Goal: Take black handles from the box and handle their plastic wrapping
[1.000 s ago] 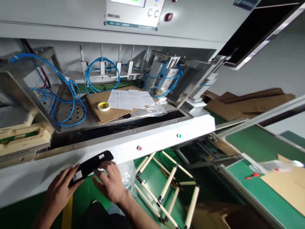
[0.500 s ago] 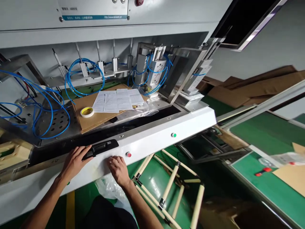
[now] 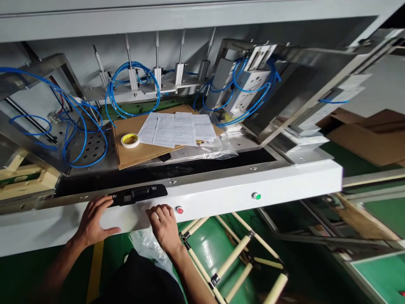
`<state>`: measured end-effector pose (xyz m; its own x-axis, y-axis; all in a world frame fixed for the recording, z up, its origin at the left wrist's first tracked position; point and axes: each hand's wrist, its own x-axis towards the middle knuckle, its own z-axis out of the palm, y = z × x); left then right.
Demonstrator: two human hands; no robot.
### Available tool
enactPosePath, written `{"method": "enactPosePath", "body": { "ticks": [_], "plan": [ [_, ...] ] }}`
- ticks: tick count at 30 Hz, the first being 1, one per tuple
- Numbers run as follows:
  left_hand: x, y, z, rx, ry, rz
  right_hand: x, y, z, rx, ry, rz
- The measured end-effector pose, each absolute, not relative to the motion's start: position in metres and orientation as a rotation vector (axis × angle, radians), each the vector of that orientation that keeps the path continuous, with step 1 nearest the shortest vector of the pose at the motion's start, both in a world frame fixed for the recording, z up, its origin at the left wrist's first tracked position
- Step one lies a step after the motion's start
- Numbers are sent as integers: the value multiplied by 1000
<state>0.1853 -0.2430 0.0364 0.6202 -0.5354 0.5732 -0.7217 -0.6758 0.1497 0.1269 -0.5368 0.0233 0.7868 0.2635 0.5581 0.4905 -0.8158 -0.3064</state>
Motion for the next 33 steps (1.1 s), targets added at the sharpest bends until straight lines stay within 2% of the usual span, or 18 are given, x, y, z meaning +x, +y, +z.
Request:
{"method": "enactPosePath", "body": {
  "ticks": [3, 7, 18, 26, 29, 31, 33],
  "plan": [
    [164, -235, 26, 2477, -1077, 759, 134, -539, 33, -2551, -601, -694],
    [163, -235, 26, 2366, -923, 803, 140, -549, 34, -2587, -696, -678],
    [184, -245, 42, 2367, -556, 637, 162, -580, 53, -2589, -509, -682],
    [196, -257, 34, 2420, -286, 762, 199, -568, 52, -2709, -379, -647],
    [188, -262, 39, 2476, -169, 925, 203, -566, 50, -2726, -354, -649],
    [182, -270, 44, 2515, -290, 1004, 203, -566, 50, -2737, -341, -645],
    [182, -280, 47, 2584, -640, 900, 204, -566, 50, -2749, -343, -632]
  ]
}}
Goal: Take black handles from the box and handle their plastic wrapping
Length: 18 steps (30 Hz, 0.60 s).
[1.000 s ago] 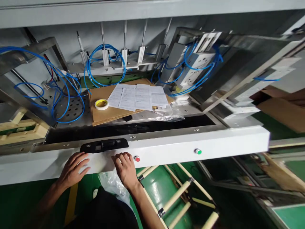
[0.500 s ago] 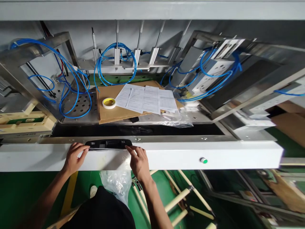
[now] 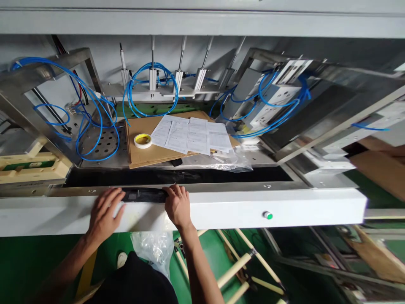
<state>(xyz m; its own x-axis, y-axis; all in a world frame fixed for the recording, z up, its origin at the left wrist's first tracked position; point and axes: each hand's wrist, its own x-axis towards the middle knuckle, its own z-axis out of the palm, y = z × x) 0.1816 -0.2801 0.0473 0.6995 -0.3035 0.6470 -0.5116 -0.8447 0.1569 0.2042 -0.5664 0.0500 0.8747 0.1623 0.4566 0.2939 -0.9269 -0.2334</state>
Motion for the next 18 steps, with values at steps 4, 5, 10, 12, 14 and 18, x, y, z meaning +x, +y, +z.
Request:
{"method": "enactPosePath", "body": {
  "ticks": [4, 5, 10, 12, 14, 18],
  "plan": [
    [200, -297, 41, 2742, -1039, 551, 209, -569, 53, -2765, -360, -613],
    [206, -298, 37, 2773, -1028, 519, 210, -569, 55, -2764, -363, -612],
    [211, -291, 21, 2800, -1046, 437, 187, -559, 74, -2723, -329, -691],
    [205, -288, 21, 2757, -1089, 437, 170, -547, 76, -2660, -372, -739],
    [201, -286, 24, 2705, -1126, 422, 156, -532, 73, -2634, -538, -723],
    [204, -285, 35, 2636, -1149, 324, 152, -513, 60, -2690, -762, -609]
  ]
}}
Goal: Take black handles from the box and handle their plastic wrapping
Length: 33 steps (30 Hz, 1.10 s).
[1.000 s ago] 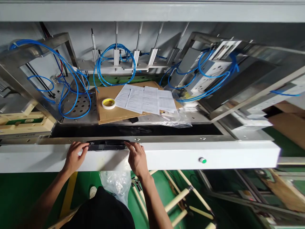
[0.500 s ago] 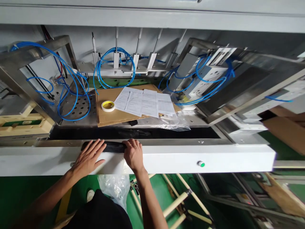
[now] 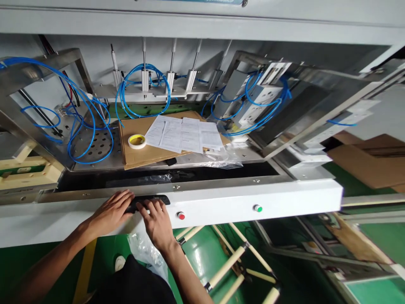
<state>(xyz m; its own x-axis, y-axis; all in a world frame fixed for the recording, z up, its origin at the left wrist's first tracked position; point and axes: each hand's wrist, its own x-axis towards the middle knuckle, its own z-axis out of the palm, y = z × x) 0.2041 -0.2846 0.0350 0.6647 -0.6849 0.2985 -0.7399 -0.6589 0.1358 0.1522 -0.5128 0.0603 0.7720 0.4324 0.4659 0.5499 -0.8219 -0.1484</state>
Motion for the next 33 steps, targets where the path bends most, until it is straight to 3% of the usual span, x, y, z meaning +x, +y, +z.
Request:
{"method": "enactPosePath", "body": {
  "ticks": [4, 9, 15, 26, 30, 33],
  "plan": [
    [214, -283, 52, 2573, -1184, 301, 169, -510, 68, -2743, -745, -404],
    [211, -281, 75, 2562, -1067, 581, 196, -508, 86, -2784, -661, -210],
    [202, -282, 63, 2660, -1064, 600, 228, -505, 81, -2809, -575, -163],
    [217, -287, 56, 2811, -1014, 292, 212, -510, 78, -2695, -493, -374],
    [221, -284, 62, 2767, -1098, 232, 165, -516, 66, -2374, -289, -618],
    [218, -283, 74, 2660, -1076, 163, 127, -514, 48, -2072, -105, -494]
  ]
}}
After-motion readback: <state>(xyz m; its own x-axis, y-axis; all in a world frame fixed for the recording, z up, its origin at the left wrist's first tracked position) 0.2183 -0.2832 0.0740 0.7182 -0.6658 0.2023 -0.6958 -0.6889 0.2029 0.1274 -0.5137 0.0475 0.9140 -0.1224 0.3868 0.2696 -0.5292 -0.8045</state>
